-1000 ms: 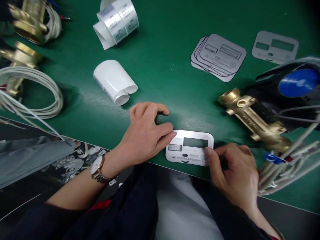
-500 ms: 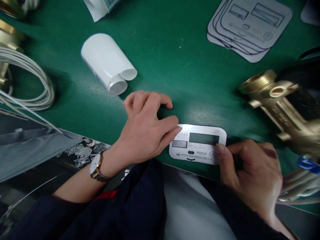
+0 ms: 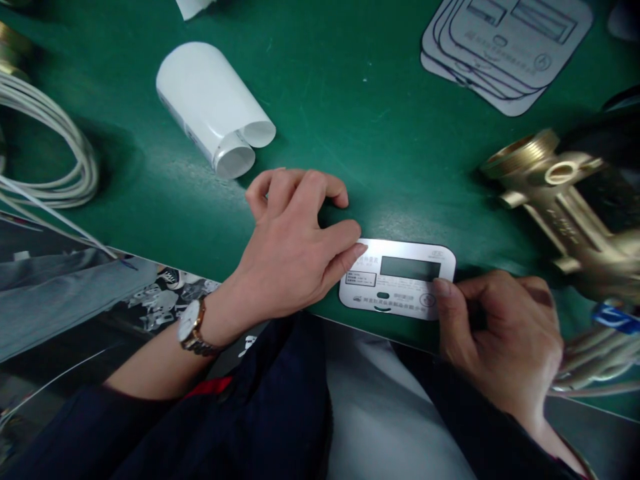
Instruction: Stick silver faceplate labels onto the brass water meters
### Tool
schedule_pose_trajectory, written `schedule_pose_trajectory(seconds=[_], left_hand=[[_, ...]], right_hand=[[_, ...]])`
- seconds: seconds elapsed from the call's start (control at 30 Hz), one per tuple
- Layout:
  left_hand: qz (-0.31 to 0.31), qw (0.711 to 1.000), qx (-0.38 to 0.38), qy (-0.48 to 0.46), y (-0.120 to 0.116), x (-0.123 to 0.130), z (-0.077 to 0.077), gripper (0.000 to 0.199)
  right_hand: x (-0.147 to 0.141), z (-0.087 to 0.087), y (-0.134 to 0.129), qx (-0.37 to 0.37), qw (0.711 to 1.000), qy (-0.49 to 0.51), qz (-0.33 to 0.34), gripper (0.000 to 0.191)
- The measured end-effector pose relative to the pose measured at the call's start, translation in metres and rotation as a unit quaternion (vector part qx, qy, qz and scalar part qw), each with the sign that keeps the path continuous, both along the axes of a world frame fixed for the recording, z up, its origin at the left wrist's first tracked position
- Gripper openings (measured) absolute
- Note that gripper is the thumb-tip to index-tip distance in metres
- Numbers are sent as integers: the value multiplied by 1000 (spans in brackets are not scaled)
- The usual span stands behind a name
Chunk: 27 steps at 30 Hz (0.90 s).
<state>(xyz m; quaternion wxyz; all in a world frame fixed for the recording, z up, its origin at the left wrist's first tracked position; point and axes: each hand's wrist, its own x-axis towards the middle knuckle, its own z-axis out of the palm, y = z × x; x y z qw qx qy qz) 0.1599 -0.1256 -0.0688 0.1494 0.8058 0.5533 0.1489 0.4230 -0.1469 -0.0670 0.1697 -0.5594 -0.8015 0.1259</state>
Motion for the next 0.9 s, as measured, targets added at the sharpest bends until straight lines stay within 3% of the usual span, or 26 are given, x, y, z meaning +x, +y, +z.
schedule_pose_trajectory(seconds=[0.9], left_hand=[[-9,999,35,14,-2,1,-1,29]], right_hand=[[0,-1,-2,3,1000,10,-10,30]])
